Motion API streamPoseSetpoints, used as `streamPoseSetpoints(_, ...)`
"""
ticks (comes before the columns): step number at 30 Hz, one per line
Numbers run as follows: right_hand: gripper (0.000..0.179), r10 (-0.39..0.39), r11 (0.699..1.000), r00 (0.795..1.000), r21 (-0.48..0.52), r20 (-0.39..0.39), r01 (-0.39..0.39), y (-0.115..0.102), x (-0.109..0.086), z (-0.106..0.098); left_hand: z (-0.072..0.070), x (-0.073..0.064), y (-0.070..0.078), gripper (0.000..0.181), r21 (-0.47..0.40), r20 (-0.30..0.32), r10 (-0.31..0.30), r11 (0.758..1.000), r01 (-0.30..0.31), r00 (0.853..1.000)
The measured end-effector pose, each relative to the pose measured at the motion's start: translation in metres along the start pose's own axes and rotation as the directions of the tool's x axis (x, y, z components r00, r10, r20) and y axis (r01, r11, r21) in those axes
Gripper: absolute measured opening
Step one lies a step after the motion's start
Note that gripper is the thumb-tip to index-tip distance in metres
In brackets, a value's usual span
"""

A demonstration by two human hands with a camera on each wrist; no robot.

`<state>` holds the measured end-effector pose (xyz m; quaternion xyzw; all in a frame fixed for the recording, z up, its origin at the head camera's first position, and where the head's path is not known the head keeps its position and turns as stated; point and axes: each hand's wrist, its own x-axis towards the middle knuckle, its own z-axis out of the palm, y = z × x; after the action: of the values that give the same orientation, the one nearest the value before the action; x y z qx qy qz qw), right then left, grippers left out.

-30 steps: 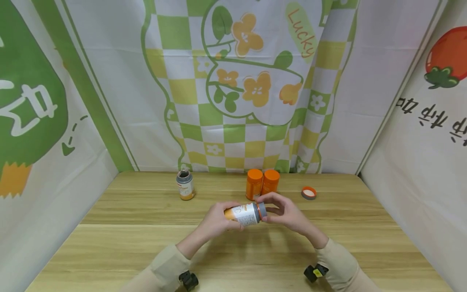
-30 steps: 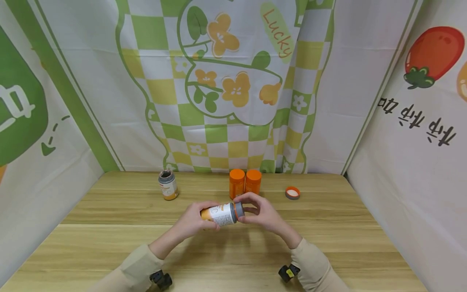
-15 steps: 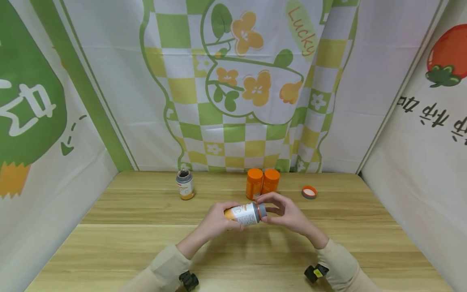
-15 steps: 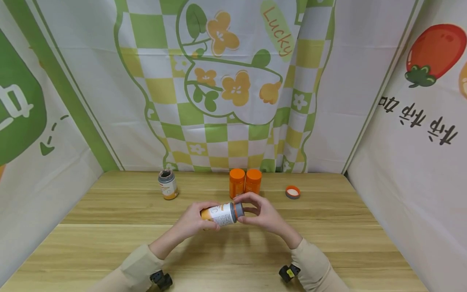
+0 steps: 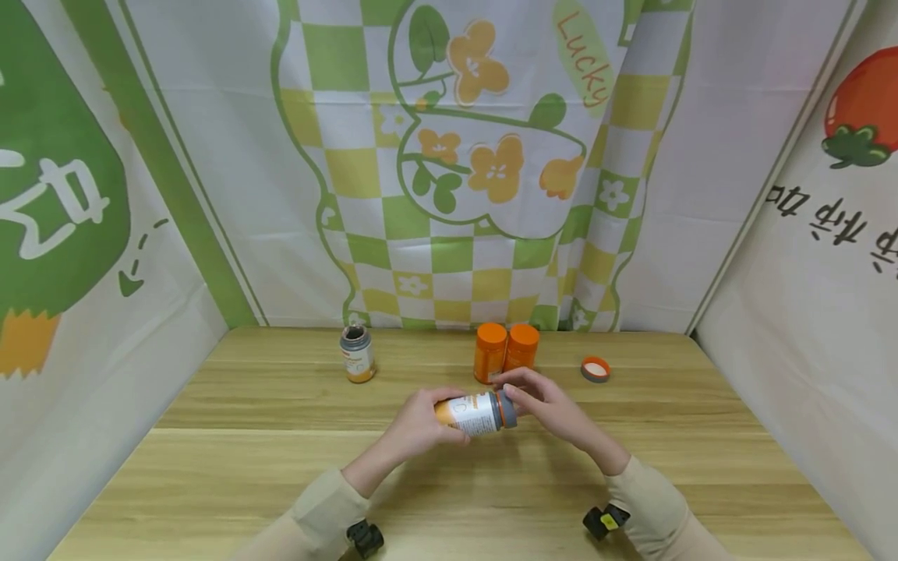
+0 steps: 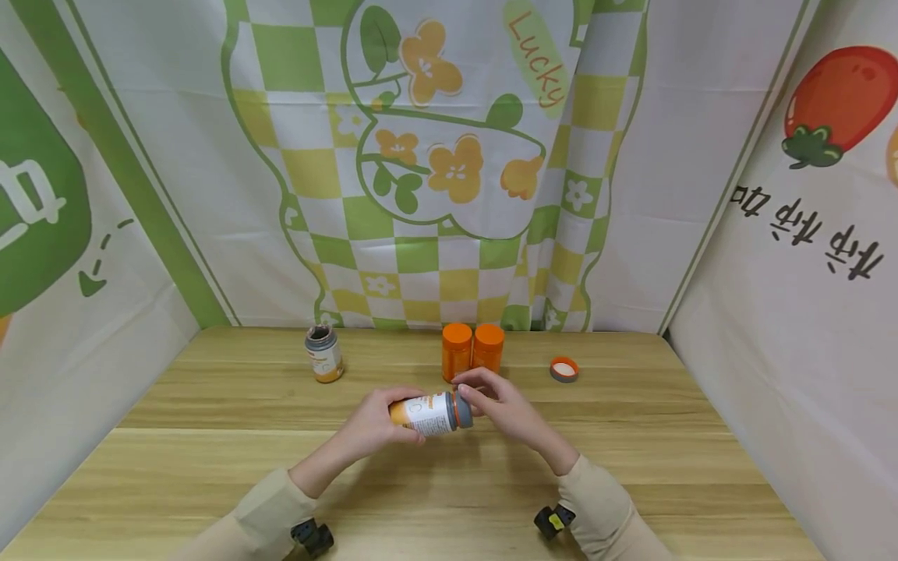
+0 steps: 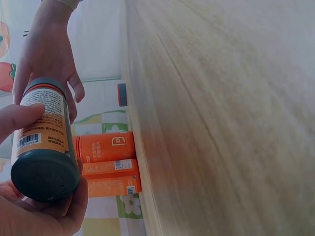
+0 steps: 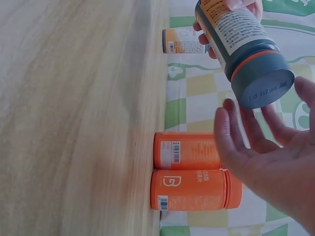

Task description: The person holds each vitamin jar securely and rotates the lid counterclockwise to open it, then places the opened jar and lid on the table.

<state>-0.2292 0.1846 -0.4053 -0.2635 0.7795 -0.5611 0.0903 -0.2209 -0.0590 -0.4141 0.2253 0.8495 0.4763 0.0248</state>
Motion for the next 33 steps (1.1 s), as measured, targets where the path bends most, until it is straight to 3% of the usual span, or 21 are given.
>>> streamPoseSetpoints(11, 0.047, 0.211, 0.976, 0.977, -0.061, 0.032, -0.209, 0.0007, 0.0029, -0.0013, 0.0008, 0.0002, 0.0002, 0.056, 0.042, -0.015, 0.008, 0.999, -0.008, 1.000)
streamPoseSetpoints(15, 0.049, 0.256, 0.965, 0.965, -0.073, 0.046, -0.253, 0.0006, 0.0025, -0.0017, 0.0008, 0.0000, -0.0002, 0.055, 0.052, -0.024, 0.007, 0.999, -0.006, 1.000)
streamPoseSetpoints(24, 0.044, 0.216, 0.976, 0.973, -0.046, 0.084, -0.213, -0.0001, 0.0013, -0.0028, 0.0007, 0.0000, -0.0011, 0.054, 0.046, -0.023, 0.016, 0.999, -0.014, 1.000)
streamPoseSetpoints(33, 0.036, 0.126, 0.988, 0.989, -0.105, 0.083, -0.117, -0.0007, -0.0014, -0.0037, -0.0006, 0.0000, -0.0023, 0.054, 0.037, -0.011, 0.001, 0.999, -0.001, 1.000)
